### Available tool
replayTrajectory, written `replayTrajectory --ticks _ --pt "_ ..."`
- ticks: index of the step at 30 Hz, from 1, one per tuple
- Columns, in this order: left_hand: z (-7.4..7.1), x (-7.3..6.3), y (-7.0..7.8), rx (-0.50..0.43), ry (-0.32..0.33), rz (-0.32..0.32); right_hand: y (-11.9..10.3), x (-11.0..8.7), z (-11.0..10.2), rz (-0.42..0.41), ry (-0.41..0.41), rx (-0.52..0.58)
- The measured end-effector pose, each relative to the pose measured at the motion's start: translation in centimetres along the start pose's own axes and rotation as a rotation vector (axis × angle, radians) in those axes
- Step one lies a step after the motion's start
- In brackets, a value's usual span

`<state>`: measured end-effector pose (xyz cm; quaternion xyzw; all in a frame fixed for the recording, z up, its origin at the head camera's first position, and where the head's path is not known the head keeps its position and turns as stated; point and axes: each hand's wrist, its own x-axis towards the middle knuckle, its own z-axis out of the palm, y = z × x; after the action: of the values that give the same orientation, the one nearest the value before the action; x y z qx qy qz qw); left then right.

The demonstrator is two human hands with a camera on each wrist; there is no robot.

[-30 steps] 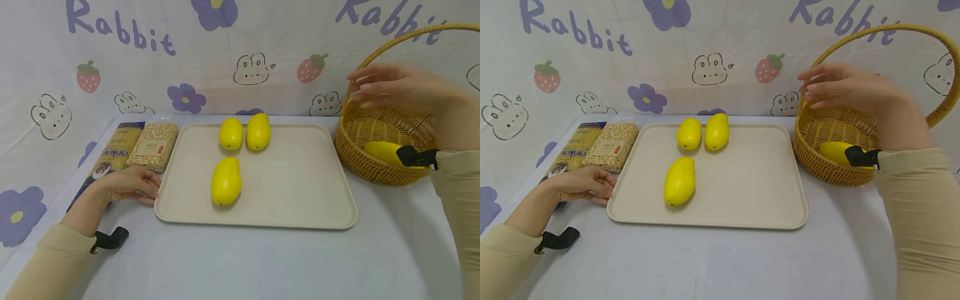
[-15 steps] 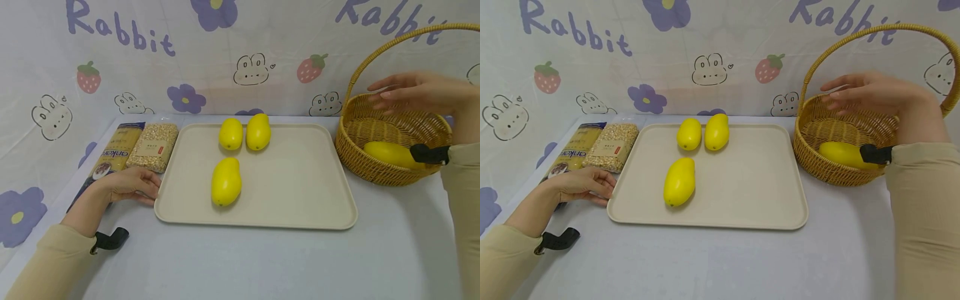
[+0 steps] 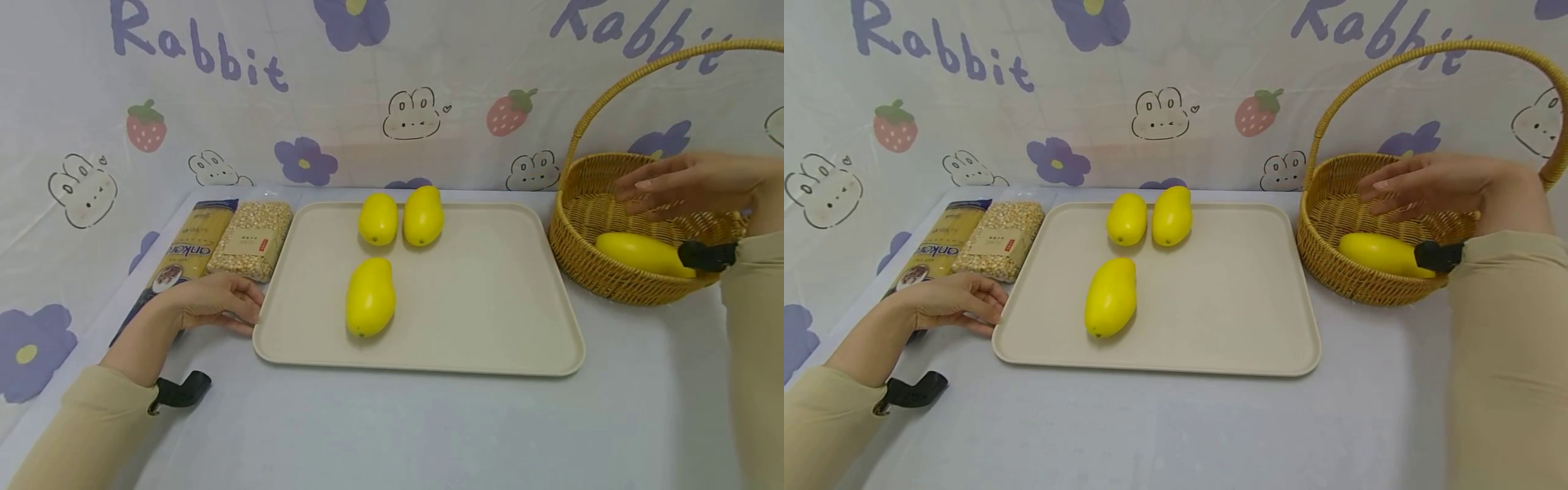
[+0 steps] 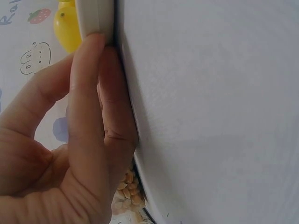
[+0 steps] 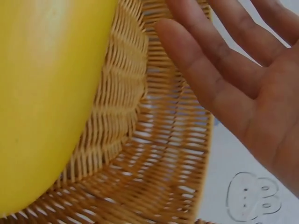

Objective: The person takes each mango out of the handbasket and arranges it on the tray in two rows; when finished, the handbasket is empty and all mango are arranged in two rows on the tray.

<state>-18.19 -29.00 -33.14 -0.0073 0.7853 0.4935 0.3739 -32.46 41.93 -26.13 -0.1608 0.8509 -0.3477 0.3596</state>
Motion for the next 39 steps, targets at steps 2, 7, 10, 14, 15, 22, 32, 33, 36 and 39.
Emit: replayTrajectory --ticks 2,7,10,14,15,22,32,33,36,39 --pt "0.0 0.0 0.0 0.001 0.000 -0.001 0.5 0.1 -0.1 -0.001 -0.053 0.032" --pt "0.1 0.0 0.0 0.005 0.002 0.001 1.2 0.4 -0.3 0.022 -0.194 0.087" --pt "0.0 0.1 0.0 0.008 0.004 0.003 1.5 0.5 -0.3 0.028 -0.245 0.085" --pt "0.0 0.1 -0.1 0.012 0.003 0.006 1.8 0.4 0.0 0.029 -0.290 0.139" --pt "0.0 0.1 -0.1 0.012 0.002 0.007 1.8 0.4 0.1 0.034 -0.294 0.142" --pt "0.0 0.1 -0.2 0.021 0.004 0.005 1.6 0.6 0.8 0.086 -0.355 0.125" --pt "0.1 0.1 0.0 0.016 0.001 -0.002 1.6 1.2 1.4 0.142 -0.423 0.233" --pt "0.0 0.1 0.0 0.018 0.002 -0.002 1.6 1.3 1.5 0.146 -0.421 0.234" --pt "0.0 0.1 0.0 0.020 0.005 -0.005 1.5 1.4 1.7 0.143 -0.422 0.211" --pt "0.0 0.1 -0.1 0.020 0.005 -0.004 1.3 1.6 1.9 0.153 -0.420 0.177"
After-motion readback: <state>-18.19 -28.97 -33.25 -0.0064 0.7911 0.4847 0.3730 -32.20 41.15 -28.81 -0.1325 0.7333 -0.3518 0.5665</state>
